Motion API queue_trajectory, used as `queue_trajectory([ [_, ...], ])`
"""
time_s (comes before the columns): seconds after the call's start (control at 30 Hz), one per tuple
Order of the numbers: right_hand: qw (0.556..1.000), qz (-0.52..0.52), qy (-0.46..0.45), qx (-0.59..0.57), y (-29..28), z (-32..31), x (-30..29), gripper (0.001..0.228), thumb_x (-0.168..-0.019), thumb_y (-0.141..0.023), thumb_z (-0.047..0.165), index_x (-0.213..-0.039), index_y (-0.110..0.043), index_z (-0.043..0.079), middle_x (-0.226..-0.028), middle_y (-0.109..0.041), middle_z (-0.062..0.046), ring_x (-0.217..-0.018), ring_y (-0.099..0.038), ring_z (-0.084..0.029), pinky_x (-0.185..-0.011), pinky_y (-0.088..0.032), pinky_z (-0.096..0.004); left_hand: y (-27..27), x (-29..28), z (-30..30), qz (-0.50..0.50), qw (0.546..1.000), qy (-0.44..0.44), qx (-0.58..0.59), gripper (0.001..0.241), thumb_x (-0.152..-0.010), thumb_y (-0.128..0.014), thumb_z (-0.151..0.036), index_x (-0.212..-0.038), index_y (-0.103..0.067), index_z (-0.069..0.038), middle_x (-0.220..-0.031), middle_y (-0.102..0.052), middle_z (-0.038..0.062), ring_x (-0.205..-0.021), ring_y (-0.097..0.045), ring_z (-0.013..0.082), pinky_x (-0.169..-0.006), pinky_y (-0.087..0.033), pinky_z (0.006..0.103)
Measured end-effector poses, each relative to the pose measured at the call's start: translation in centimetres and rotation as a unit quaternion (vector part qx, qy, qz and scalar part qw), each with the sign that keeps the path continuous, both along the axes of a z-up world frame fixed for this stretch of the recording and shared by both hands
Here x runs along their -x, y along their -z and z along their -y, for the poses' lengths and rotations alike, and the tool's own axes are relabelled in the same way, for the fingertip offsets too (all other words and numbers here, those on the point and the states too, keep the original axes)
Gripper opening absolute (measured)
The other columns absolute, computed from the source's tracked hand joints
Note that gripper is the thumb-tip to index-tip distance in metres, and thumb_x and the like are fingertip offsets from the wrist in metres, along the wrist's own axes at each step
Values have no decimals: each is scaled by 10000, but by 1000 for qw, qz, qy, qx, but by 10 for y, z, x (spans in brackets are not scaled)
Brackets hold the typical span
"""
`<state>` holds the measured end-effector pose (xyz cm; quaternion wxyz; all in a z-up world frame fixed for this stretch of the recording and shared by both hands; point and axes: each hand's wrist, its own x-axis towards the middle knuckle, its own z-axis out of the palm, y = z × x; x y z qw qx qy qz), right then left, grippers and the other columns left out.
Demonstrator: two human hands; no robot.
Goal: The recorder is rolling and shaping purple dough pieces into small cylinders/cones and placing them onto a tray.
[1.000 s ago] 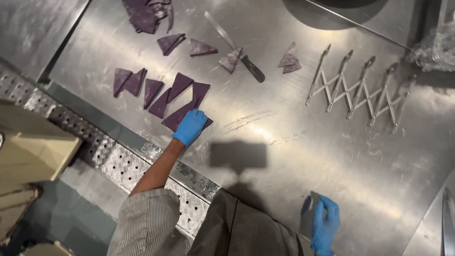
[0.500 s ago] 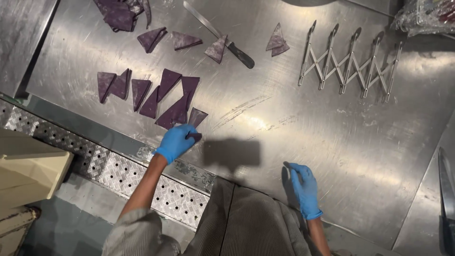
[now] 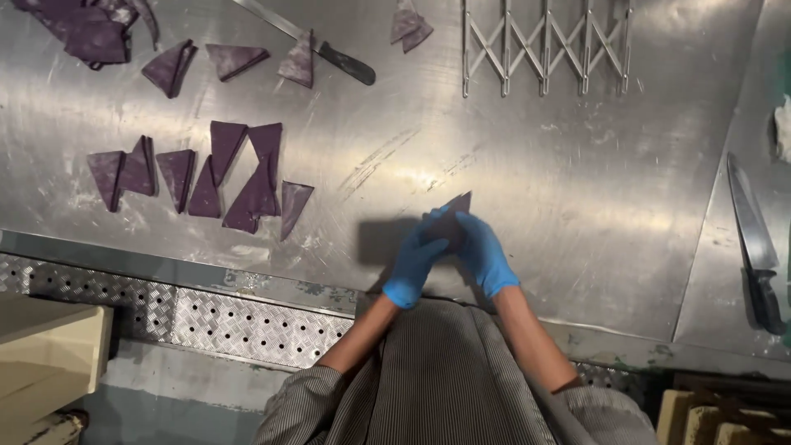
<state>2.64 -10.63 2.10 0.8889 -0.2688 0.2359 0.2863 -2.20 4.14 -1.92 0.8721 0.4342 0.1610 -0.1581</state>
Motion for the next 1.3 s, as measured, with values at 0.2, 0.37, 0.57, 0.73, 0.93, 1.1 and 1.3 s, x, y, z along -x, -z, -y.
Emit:
queue_trajectory([
  [0.2,983,48,-63,168,-8,7,-19,419,-996,-548,191,-1311,-587,-83,-1308,-678,-222,-1203,-663,-333,-1088,-497,-425,34,5,14,-114,992,-48,22,322,-934,-690,-82,-1216,-595,42,-1117,-697,165,-971,-713,259,-869,-610,367],
  [0.37,983,55,-45,167,16,6,-30,362,-1015,-549,160,-1261,-609,-99,-1195,-710,-244,-1073,-709,-351,-1004,-552,-454,66,6,16,-146,987,-64,4,333,-947,-716,-87,-1198,-572,78,-1099,-683,183,-945,-716,264,-826,-615,363],
  [0.57,971,65,-34,229,14,5,-33,342,-1010,-560,140,-1231,-629,-111,-1147,-726,-250,-1016,-744,-335,-954,-597,-431,28,8,8,59,946,-85,-306,685,-852,-799,-137,-1394,-436,73,-1305,-560,244,-1132,-588,357,-938,-508,433],
  [0.73,825,246,-173,479,-28,5,-32,338,-943,-544,128,-1212,-669,-34,-1142,-745,-154,-995,-731,-275,-860,-595,-360,-44,-14,11,188,896,20,-403,843,-820,-822,-169,-1490,-340,6,-1389,-522,234,-1289,-557,352,-1047,-481,407],
  [0.93,848,125,-219,467,-2,44,-22,475,-1064,-454,406,-1230,-705,38,-1225,-668,-108,-1139,-594,-213,-969,-460,-302,-7,-9,9,66,985,33,-157,474,-973,-619,-101,-1419,-506,14,-1277,-669,184,-1145,-672,252,-998,-554,352],
  [1.1,848,61,-248,465,44,58,-4,633,-1136,-436,522,-1295,-624,-62,-1213,-641,-239,-1120,-616,-341,-990,-486,-366,7,0,-7,-22,997,65,26,309,-1070,-505,-80,-1305,-581,105,-1161,-706,187,-1056,-706,246,-979,-571,362],
  [1.3,986,-31,-158,47,21,17,-13,501,-1055,-495,333,-1369,-547,-54,-1228,-684,-201,-1042,-703,-277,-921,-582,-372,22,10,-10,-90,968,111,208,327,-1045,-468,-65,-1321,-540,95,-1189,-684,186,-1114,-694,245,-1025,-568,343],
])
